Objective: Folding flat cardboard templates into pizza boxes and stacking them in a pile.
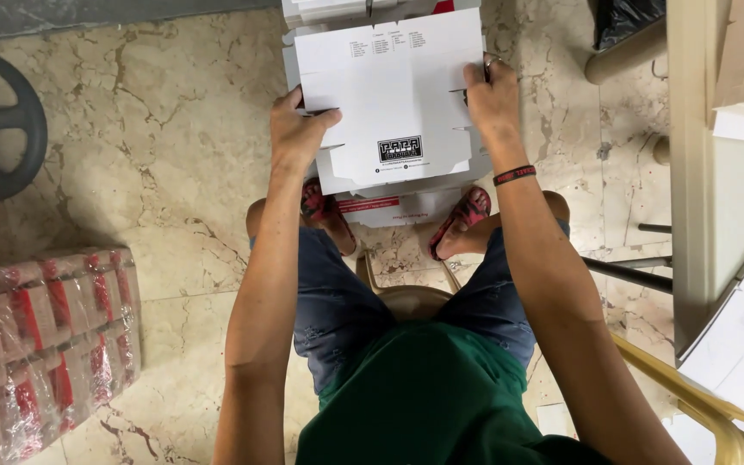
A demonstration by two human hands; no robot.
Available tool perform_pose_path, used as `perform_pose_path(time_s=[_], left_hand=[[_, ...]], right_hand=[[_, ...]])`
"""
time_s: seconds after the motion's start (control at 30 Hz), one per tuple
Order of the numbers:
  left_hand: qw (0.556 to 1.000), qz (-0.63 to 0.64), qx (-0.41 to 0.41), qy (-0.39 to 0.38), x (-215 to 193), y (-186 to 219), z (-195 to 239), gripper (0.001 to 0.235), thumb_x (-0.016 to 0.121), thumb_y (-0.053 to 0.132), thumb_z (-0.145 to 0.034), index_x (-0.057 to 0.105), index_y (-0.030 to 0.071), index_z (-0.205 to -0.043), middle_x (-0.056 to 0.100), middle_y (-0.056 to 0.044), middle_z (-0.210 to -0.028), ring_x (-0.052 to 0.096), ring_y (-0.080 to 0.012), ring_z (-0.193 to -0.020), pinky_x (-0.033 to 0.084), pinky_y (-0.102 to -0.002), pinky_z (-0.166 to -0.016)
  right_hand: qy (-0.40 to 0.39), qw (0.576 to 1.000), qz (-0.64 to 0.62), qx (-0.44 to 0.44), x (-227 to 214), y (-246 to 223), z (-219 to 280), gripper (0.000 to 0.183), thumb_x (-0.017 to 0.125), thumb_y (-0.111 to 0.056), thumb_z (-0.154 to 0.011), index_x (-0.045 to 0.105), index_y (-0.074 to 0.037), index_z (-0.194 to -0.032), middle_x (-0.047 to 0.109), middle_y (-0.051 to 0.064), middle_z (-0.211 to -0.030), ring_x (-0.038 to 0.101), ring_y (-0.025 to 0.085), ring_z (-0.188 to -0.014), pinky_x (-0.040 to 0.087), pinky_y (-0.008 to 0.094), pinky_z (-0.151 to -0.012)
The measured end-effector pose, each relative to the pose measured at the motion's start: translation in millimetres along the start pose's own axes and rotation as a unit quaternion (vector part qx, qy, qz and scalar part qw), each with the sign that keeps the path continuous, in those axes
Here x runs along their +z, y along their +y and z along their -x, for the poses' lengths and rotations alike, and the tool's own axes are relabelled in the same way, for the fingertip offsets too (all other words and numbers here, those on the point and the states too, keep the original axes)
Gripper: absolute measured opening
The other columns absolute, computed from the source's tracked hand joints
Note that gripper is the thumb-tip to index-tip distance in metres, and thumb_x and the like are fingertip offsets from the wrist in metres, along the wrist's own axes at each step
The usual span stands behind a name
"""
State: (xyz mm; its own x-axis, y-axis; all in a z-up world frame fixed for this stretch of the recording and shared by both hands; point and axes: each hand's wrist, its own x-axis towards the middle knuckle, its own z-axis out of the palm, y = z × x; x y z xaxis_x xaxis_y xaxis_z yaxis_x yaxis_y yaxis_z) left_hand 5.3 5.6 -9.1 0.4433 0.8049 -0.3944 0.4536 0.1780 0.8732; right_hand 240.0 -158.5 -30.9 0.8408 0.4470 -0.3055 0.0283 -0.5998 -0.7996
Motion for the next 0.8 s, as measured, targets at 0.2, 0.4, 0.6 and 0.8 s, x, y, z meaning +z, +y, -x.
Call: perform_pose_path(time_s=[0.2, 0.4, 0.6, 0.8], left_hand=[[1.0, -0.002, 0.017, -0.002, 3.5, -0.6, -0.3, 0.036, 0.083, 0.01, -0.07, 0.075, 0.011, -0.105, 0.08, -0.002, -0.105, 0.076, -0.0139, -0.095, 0.065, -0.026, -0.082], [0.999, -0.027, 0.045, -0.015, 3.5, 3.9, -10.3, 0.044, 0.085, 0.006, -0.072, 0.071, 0.007, -0.114, 0.079, -0.009, -0.116, 0.078, -0.0214, -0.107, 0.068, -0.032, -0.093], [0.996, -0.02, 0.083, -0.002, -3.2, 14.9, -12.3, 0.038, 0.088, 0.01, -0.068, 0.075, 0.009, -0.104, 0.082, -0.003, -0.103, 0.078, -0.0139, -0.092, 0.067, -0.026, -0.077], [0.986, 0.153, -0.05, -0.047, -24.4, 77.1, 74.4, 0.056, 0.072, 0.044, -0.081, 0.065, 0.011, -0.125, 0.068, -0.009, -0.097, 0.079, -0.0267, -0.077, 0.073, -0.036, -0.059]], right_hand=[[0.006, 1.0, -0.007, 0.023, -5.7, -6.9, 7.5, 0.019, 0.054, -0.026, -0.094, 0.05, -0.018, -0.077, 0.055, -0.001, -0.076, 0.053, 0.016, -0.075, 0.044, 0.034, -0.07], [0.013, 0.998, -0.06, -0.011, -3.3, 8.9, -12.7, 0.021, 0.06, -0.023, -0.095, 0.052, -0.018, -0.076, 0.056, -0.001, -0.073, 0.054, 0.014, -0.068, 0.044, 0.034, -0.063], [-0.004, 0.997, -0.073, 0.011, -22.4, -14.0, -4.0, 0.03, 0.057, -0.02, -0.09, 0.033, -0.023, -0.072, 0.038, -0.005, -0.069, 0.039, 0.012, -0.065, 0.035, 0.032, -0.061], [0.01, 0.987, -0.157, 0.029, -50.3, 1.5, 5.0, 0.053, 0.065, -0.032, -0.077, 0.063, -0.009, -0.125, 0.077, 0.006, -0.114, 0.074, 0.02, -0.103, 0.061, 0.033, -0.085]])
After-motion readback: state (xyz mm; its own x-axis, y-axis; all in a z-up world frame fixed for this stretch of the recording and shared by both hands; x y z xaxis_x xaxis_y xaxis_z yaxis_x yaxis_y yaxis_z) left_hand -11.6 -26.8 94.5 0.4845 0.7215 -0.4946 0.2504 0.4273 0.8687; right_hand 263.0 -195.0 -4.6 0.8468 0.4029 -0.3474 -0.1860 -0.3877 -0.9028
